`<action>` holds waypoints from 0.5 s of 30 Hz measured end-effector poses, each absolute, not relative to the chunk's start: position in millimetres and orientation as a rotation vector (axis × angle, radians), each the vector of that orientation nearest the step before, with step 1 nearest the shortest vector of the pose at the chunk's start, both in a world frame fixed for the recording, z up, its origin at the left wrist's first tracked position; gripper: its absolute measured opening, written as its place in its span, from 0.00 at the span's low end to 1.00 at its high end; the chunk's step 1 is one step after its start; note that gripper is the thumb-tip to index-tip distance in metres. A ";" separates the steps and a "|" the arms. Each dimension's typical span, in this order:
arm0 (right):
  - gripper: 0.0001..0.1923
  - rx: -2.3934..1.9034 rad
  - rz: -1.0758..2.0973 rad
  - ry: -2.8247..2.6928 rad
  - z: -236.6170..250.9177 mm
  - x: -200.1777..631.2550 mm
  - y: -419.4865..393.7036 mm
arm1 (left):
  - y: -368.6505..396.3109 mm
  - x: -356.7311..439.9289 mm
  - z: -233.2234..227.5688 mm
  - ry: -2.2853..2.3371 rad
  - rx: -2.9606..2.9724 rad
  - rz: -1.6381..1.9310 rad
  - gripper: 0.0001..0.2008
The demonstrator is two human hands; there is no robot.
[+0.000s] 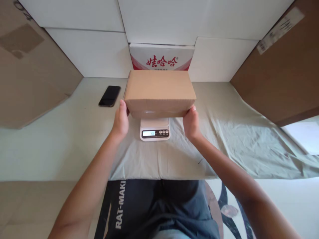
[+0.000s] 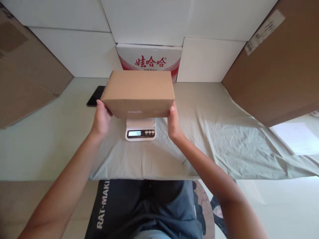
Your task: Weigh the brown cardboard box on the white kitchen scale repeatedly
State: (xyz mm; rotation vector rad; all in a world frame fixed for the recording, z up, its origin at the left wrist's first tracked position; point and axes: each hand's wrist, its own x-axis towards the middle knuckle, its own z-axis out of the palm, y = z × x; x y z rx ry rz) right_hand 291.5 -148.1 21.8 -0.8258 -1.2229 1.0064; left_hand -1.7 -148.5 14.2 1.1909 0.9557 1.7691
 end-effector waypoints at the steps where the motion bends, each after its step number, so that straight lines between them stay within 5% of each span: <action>1: 0.39 -0.813 1.000 -1.223 23.8 290.1 -137.1 | -137.5 -4.3 18.2 0.950 1.180 1.779 0.42; 10: 0.63 -0.808 1.010 -1.016 -17.4 255.9 9.6 | -18.1 6.8 6.8 0.915 0.993 1.806 0.46; 15: 0.58 -0.820 1.028 -1.049 -42.9 249.6 27.6 | 2.3 6.0 -22.3 1.008 0.858 1.789 0.45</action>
